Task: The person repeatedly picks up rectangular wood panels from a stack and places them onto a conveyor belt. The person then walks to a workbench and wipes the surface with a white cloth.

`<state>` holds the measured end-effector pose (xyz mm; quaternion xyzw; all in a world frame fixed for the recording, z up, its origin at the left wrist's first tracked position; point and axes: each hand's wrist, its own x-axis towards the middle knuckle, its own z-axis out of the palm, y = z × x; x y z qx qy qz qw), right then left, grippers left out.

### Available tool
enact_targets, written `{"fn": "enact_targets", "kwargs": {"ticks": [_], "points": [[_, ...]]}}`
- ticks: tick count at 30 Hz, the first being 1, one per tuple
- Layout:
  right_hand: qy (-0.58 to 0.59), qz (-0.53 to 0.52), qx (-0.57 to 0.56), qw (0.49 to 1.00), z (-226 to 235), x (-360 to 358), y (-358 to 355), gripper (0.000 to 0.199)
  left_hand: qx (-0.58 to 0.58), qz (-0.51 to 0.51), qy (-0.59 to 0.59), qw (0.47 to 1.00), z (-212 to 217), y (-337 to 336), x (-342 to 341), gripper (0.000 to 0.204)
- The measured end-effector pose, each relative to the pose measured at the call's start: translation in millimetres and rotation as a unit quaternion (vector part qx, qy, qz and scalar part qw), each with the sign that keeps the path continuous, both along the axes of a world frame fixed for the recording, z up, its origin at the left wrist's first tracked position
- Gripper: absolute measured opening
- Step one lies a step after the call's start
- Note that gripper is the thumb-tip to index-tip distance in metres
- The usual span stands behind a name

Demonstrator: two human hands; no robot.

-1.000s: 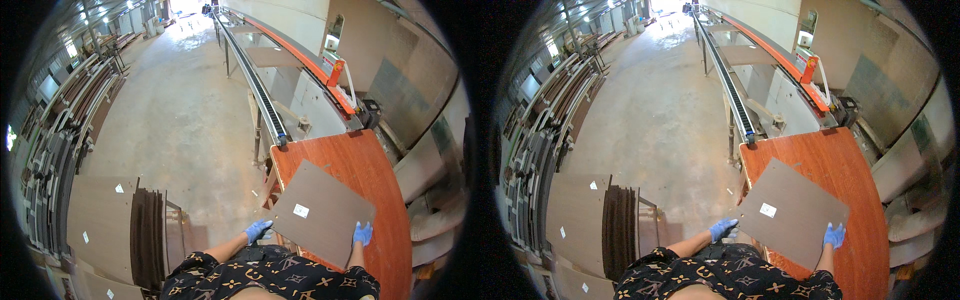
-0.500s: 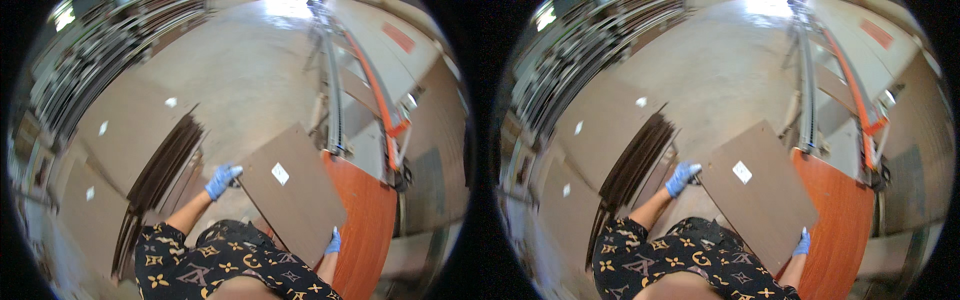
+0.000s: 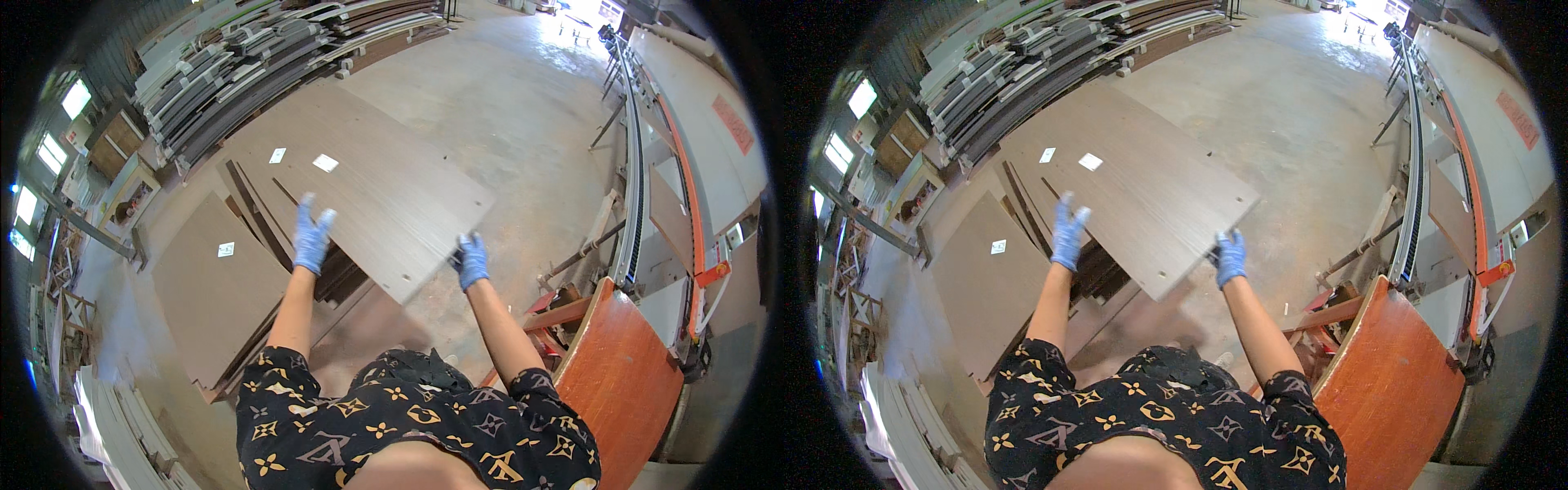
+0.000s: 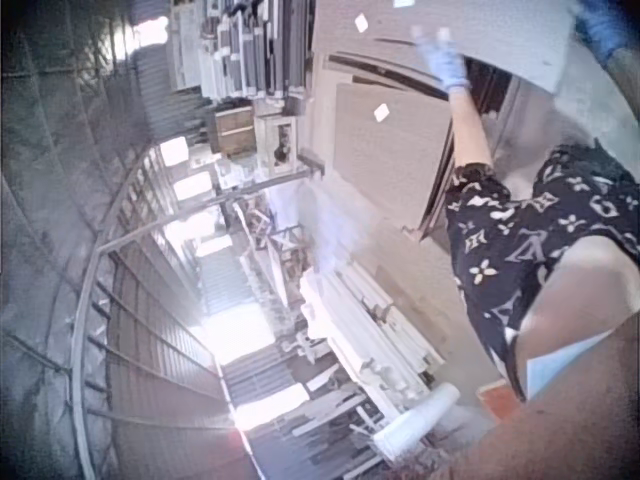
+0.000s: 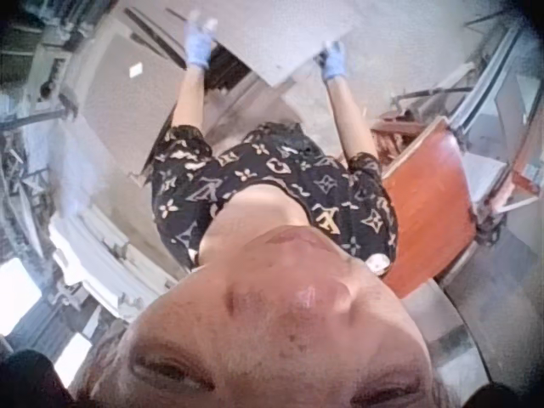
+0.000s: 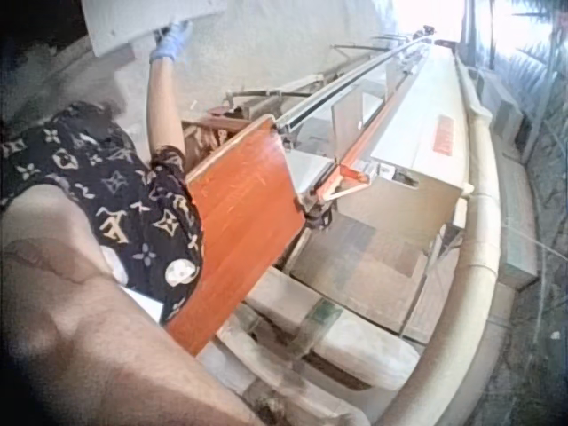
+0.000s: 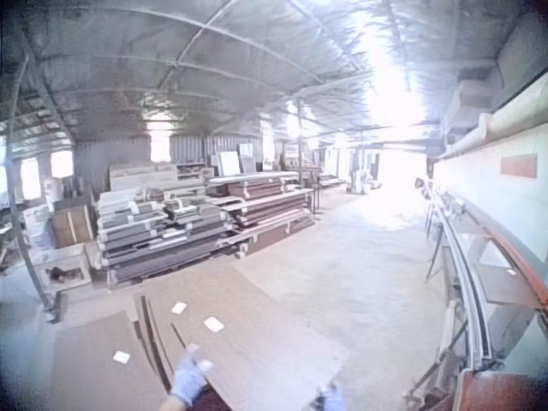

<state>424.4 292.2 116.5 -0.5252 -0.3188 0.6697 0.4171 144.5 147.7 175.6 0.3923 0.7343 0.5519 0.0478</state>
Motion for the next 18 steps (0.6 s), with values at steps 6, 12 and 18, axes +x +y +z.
{"fn": "enact_targets", "kwargs": {"ticks": [6, 12, 18], "points": [[0.161, 0.229, -0.083, 0.956, 8.5, -10.7, -36.9, 0.033, -0.357, -0.050, 0.302, 0.882, -5.9, 15.3, 42.8, 0.069], [0.125, 0.099, -0.107, 0.981, -22.7, 117.2, -30.9, 0.026, -0.343, -0.019, 0.310, 0.886, -8.2, 30.0, 16.1, 0.068], [0.285, -0.101, -0.036, 0.952, -57.9, 316.9, -29.2, 0.011, -0.177, -0.049, 0.281, 0.942, -25.8, 40.0, 63.7, 0.048]]}}
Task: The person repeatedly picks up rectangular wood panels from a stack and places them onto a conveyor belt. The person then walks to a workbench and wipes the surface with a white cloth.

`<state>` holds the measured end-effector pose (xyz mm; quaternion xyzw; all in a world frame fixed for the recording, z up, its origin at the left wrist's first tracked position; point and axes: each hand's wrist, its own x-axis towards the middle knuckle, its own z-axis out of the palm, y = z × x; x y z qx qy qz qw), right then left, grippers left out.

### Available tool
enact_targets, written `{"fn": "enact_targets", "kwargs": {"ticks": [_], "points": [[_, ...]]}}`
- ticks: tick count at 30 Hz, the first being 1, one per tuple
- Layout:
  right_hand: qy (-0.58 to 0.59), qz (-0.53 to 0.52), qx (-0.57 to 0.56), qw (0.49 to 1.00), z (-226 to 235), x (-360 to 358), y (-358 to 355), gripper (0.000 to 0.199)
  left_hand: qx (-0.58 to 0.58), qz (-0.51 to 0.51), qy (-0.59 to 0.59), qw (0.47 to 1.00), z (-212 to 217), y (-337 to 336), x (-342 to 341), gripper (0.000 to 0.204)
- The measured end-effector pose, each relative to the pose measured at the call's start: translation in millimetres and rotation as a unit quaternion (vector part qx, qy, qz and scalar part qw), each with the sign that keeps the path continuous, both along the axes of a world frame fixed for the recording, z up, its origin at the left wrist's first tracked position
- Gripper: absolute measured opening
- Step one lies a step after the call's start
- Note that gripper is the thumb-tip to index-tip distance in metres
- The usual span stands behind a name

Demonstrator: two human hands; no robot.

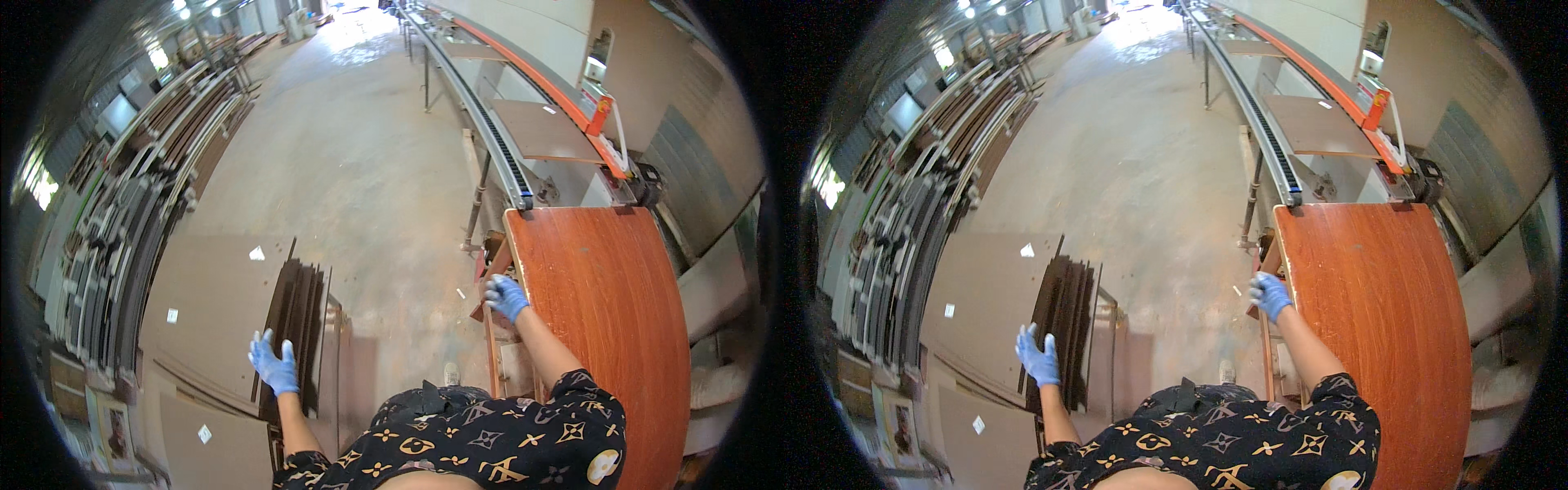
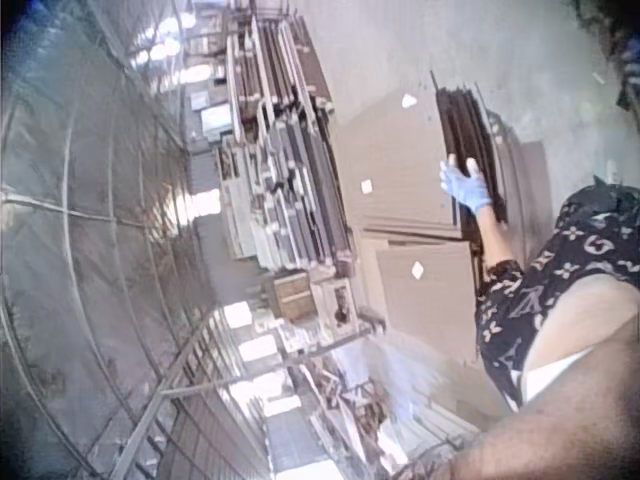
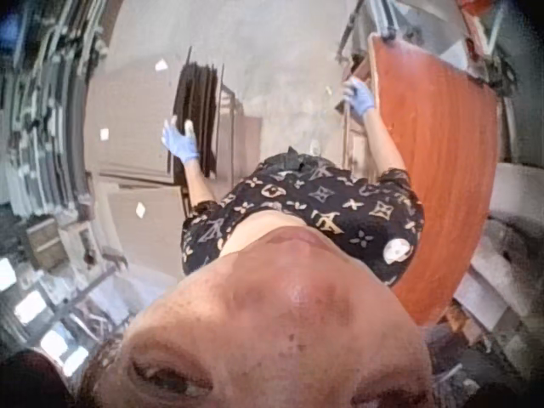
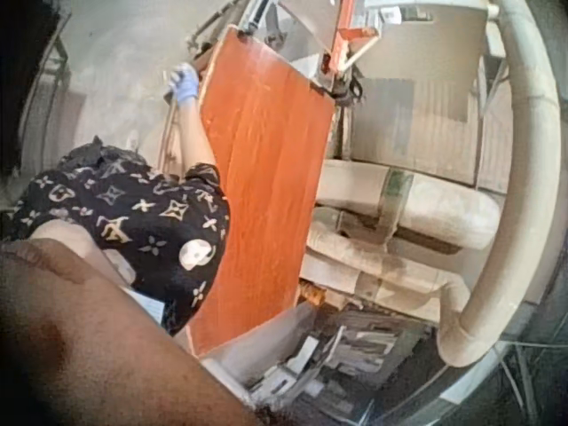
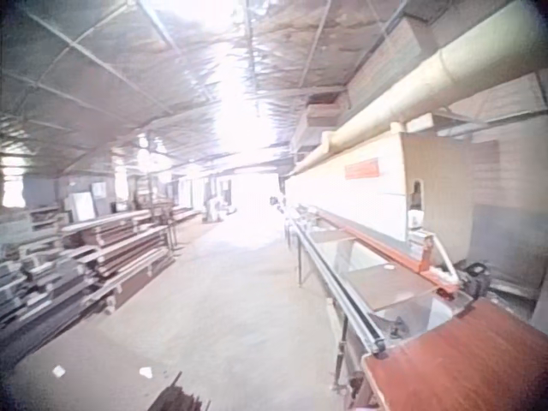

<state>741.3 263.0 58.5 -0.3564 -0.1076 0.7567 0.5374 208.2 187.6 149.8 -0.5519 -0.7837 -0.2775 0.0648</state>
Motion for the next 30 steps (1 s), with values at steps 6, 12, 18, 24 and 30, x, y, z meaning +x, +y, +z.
{"fn": "enact_targets", "kwargs": {"ticks": [6, 12, 18, 24, 30], "points": [[-0.209, -0.224, -0.095, 0.947, 35.6, 115.8, 25.3, 0.020, 0.071, -0.215, -0.289, 0.930, -35.6, 28.0, 109.0, 0.036], [-0.256, -0.287, -0.100, 0.918, 54.1, 176.9, 110.5, 0.026, -0.045, -0.209, -0.261, 0.941, -48.5, 23.3, 174.3, 0.035], [-0.169, -0.254, -0.101, 0.947, 29.7, 241.9, 194.8, 0.057, -0.122, -0.161, -0.246, 0.948, -68.5, -8.1, 184.3, 0.038], [-0.091, -0.430, -0.054, 0.897, -3.7, 240.3, 206.4, 0.053, -0.172, -0.085, -0.268, 0.944, -66.9, -31.7, 183.9, 0.040], [-0.134, -0.447, -0.098, 0.879, -14.3, 245.8, 104.7, 0.051, -0.180, -0.126, -0.290, 0.931, -77.8, -24.2, 189.3, 0.040]]}}
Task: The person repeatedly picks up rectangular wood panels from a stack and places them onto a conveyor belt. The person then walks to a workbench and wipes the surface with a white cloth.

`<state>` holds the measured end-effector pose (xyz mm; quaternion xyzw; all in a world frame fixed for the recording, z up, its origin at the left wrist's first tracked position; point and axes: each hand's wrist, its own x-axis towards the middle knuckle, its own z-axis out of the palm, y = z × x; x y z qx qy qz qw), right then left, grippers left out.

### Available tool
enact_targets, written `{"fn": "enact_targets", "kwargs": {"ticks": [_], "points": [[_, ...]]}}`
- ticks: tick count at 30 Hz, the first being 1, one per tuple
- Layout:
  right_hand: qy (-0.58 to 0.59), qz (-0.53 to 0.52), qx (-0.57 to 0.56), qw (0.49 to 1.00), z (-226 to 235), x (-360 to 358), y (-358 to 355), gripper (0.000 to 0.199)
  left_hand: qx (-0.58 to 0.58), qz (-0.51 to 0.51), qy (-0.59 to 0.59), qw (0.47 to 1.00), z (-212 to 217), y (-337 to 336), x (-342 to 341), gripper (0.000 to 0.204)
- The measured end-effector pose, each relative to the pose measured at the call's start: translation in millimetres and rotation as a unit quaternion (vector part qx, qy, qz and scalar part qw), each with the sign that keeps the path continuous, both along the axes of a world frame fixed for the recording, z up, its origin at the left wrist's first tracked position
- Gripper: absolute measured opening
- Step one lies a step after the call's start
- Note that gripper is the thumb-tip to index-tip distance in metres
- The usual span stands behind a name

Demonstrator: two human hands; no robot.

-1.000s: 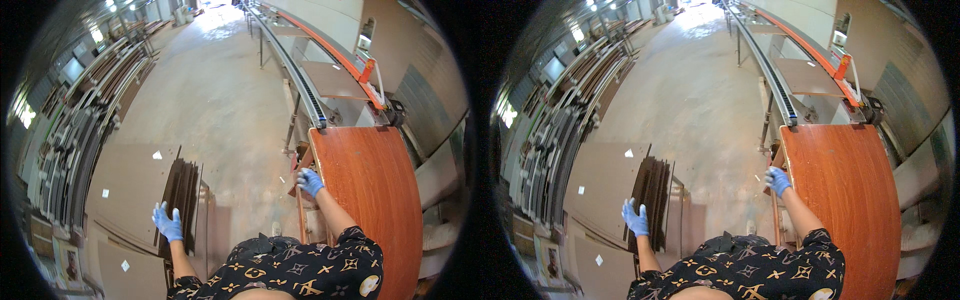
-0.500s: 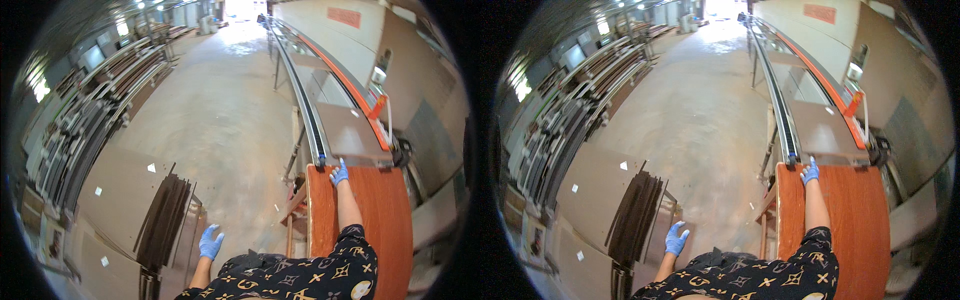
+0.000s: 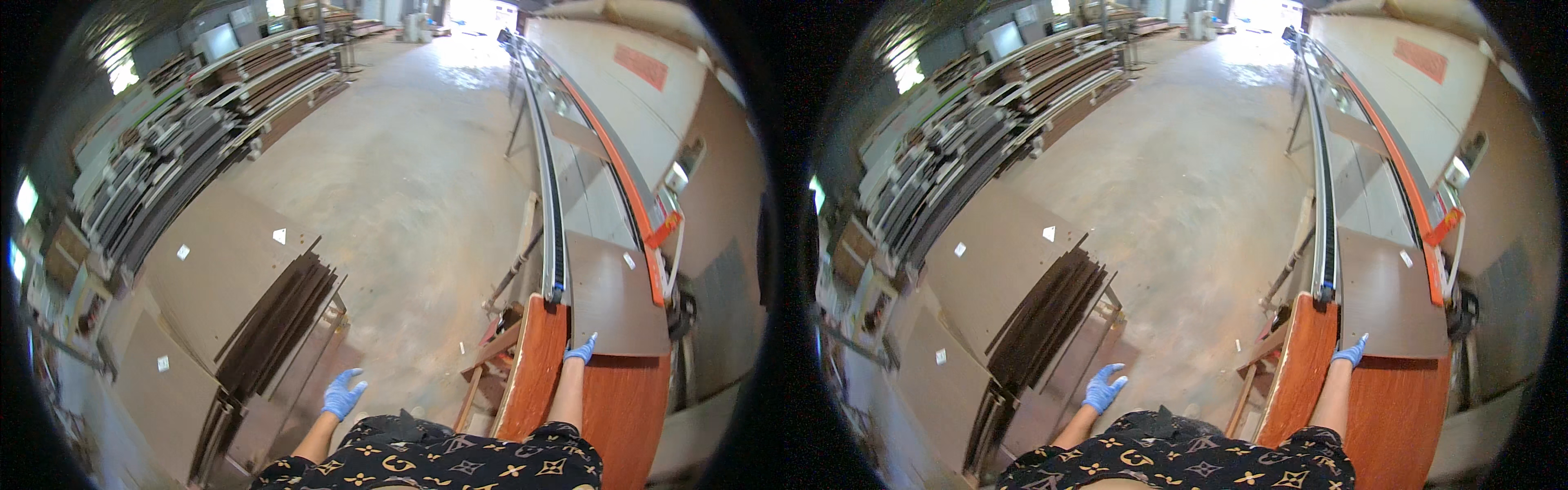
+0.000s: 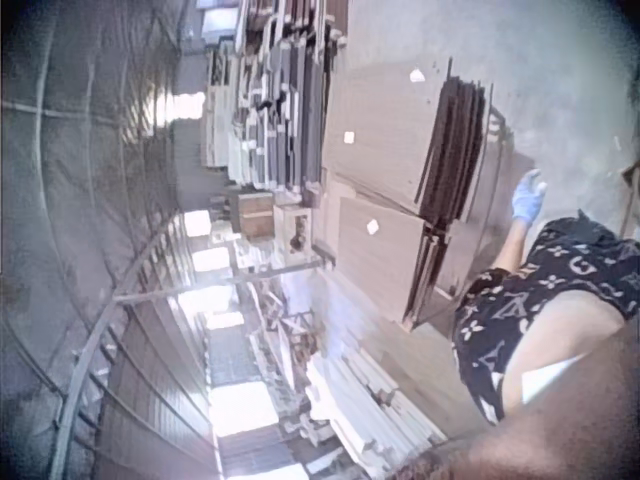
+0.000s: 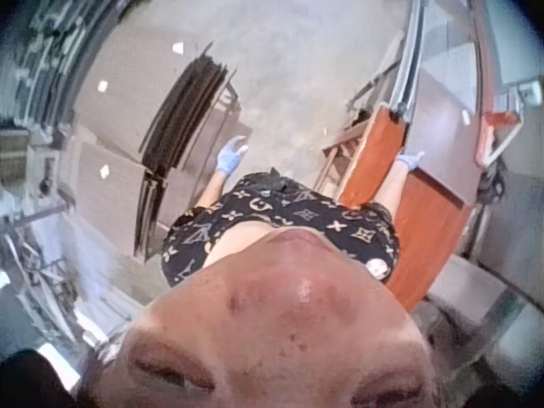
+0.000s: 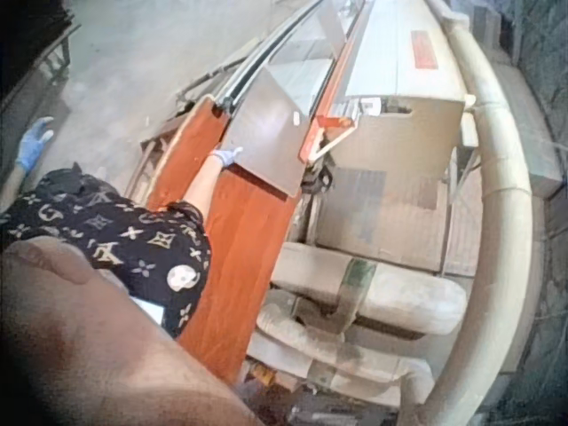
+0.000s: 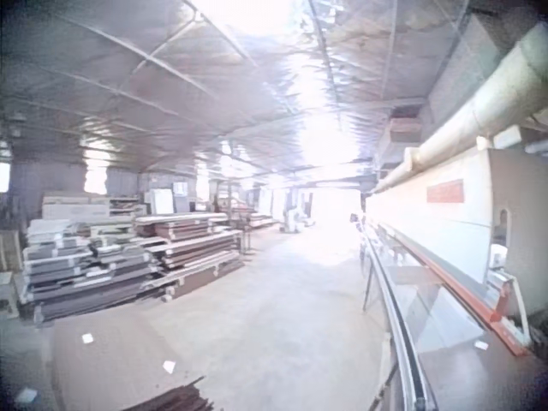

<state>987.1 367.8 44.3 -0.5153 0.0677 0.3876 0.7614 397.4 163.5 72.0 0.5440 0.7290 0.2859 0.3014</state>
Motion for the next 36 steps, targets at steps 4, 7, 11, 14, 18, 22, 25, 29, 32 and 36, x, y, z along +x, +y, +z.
{"fn": "enact_targets", "kwargs": {"ticks": [4, 7, 11, 14, 18, 22, 25, 29, 32, 36], "points": [[0.043, 0.056, -0.040, 0.997, 33.0, -54.9, -95.5, 0.055, -0.051, -0.091, -0.069, 0.992, -12.9, 19.2, 25.3, 0.041], [0.064, 0.170, -0.089, 0.979, 42.9, -121.9, -160.8, 0.051, -0.070, -0.212, -0.124, 0.967, -21.9, 39.7, 60.7, 0.045], [0.045, 0.450, -0.111, 0.885, 48.8, -127.7, -255.6, 0.036, -0.122, -0.283, -0.348, 0.885, -35.2, 55.6, 125.8, 0.051], [-0.424, 0.236, -0.264, 0.833, 54.3, -87.6, -323.0, 0.023, -0.259, -0.277, -0.416, 0.826, -11.4, 51.2, 168.8, 0.053], [-0.512, 0.009, -0.616, 0.599, 80.7, -73.0, -396.7, 0.048, -0.408, -0.338, -0.390, 0.753, -12.7, 42.1, 184.4, 0.052], [-0.435, -0.039, -0.652, 0.620, 58.4, -62.6, -436.9, 0.056, -0.402, -0.320, -0.343, 0.786, -12.9, 34.2, 177.9, 0.046], [-0.282, 0.056, -0.462, 0.839, 25.2, -28.4, -464.5, 0.058, -0.356, -0.272, -0.408, 0.796, 26.1, 43.5, 144.2, 0.043], [-0.110, 0.169, -0.228, 0.953, 60.0, -97.2, -398.3, 0.053, -0.232, -0.241, -0.420, 0.844, 73.6, 58.2, 61.1, 0.042], [-0.126, 0.207, -0.239, 0.940, 39.0, -127.0, -350.3, 0.051, -0.141, -0.199, -0.415, 0.877, 107.6, 52.3, -7.3, 0.037], [-0.080, 0.342, -0.109, 0.930, 65.9, -234.4, -261.4, 0.046, 0.114, -0.111, -0.271, 0.949, 136.7, 22.0, -122.3, 0.035]]}}
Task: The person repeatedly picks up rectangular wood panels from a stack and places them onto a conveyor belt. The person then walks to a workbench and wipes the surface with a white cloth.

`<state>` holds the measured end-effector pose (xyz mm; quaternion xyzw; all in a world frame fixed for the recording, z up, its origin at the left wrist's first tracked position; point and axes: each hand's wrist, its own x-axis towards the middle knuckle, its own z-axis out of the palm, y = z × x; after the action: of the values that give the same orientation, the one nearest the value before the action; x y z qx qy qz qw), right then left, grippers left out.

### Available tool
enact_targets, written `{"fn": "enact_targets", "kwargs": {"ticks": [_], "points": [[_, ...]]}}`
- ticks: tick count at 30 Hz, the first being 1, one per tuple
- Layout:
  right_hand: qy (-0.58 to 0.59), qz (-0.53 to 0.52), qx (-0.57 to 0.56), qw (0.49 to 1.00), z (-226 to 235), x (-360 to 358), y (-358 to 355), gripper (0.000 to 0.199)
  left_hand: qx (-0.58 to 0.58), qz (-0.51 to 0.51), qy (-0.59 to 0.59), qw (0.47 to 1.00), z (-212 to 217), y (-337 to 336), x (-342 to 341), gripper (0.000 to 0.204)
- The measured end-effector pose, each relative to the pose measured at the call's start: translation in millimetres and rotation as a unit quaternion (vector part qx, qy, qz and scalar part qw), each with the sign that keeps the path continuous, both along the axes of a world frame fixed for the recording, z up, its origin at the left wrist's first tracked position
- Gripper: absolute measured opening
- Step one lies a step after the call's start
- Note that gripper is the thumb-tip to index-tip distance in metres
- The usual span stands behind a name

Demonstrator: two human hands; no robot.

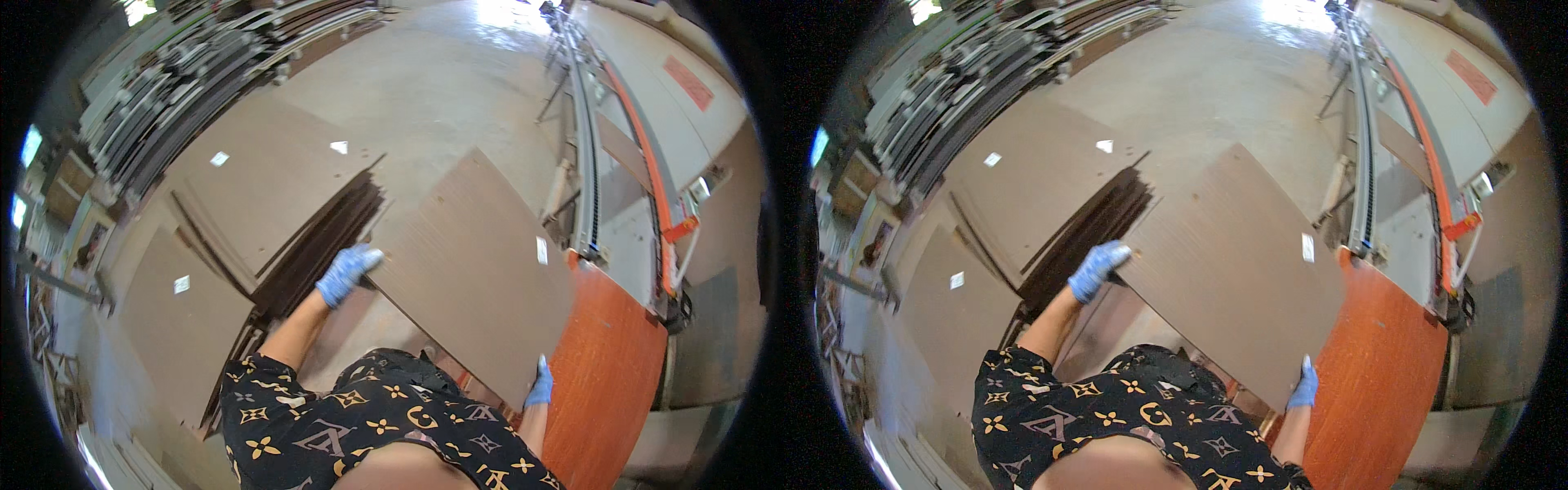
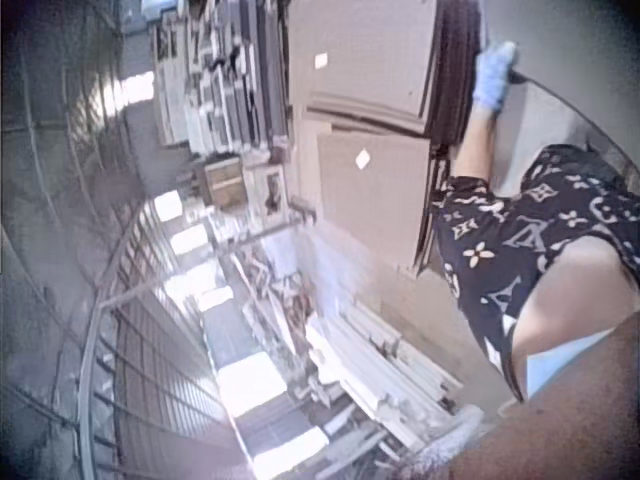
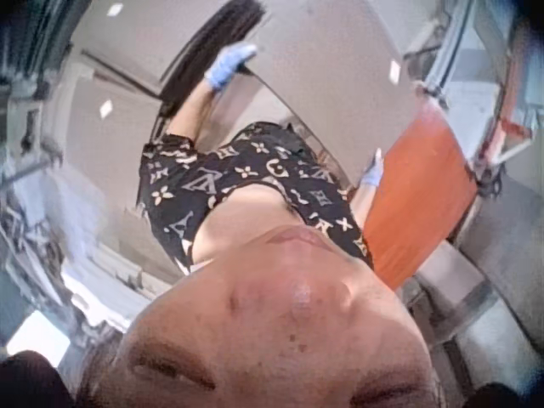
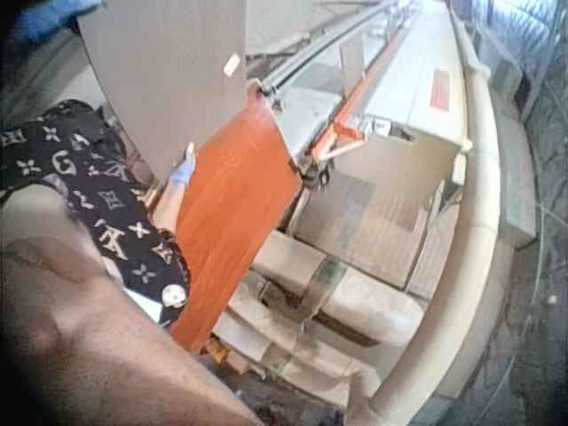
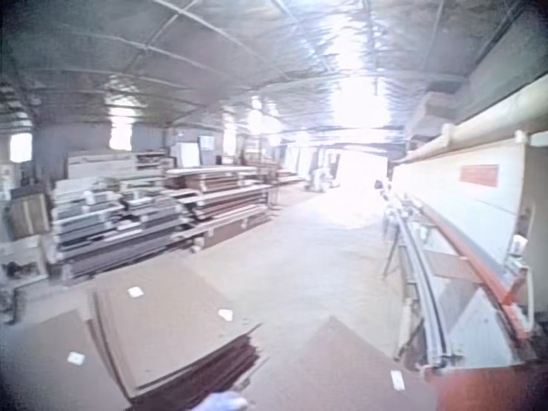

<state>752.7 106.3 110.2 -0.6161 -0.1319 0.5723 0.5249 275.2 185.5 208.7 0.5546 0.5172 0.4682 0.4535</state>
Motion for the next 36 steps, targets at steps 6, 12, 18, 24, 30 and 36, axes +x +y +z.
{"fn": "enact_targets", "kwargs": {"ticks": [6, 12, 18, 24, 30, 36], "points": [[0.032, 0.149, 0.091, 0.984, 12.9, -171.7, 98.8, 0.036, -0.016, 0.358, -0.187, 0.914, 25.8, -42.4, -143.7, 0.051], [0.065, 0.496, 0.097, 0.860, 28.7, -312.3, 68.1, 0.026, 0.034, 0.399, 0.296, 0.867, -19.4, -63.1, -184.2, 0.072], [0.059, 0.460, 0.062, 0.884, 8.9, -268.8, 66.2, 0.031, -0.119, 0.177, 0.601, 0.770, -6.7, -35.8, -89.9, 0.079], [0.042, 0.248, 0.001, 0.968, -17.8, -170.0, 70.2, 0.027, -0.080, 0.269, 0.655, 0.701, -37.4, -4.7, -130.0, 0.066], [0.103, 0.083, 0.023, 0.991, -17.0, -84.8, 69.2, 0.016, -0.136, 0.267, 0.678, 0.672, -24.3, 21.2, -123.3, 0.066], [0.134, 0.026, 0.080, 0.987, 1.3, 1.2, 96.8, 0.012, 0.023, 0.295, 0.644, 0.705, -43.9, 24.9, -55.0, 0.060]]}}
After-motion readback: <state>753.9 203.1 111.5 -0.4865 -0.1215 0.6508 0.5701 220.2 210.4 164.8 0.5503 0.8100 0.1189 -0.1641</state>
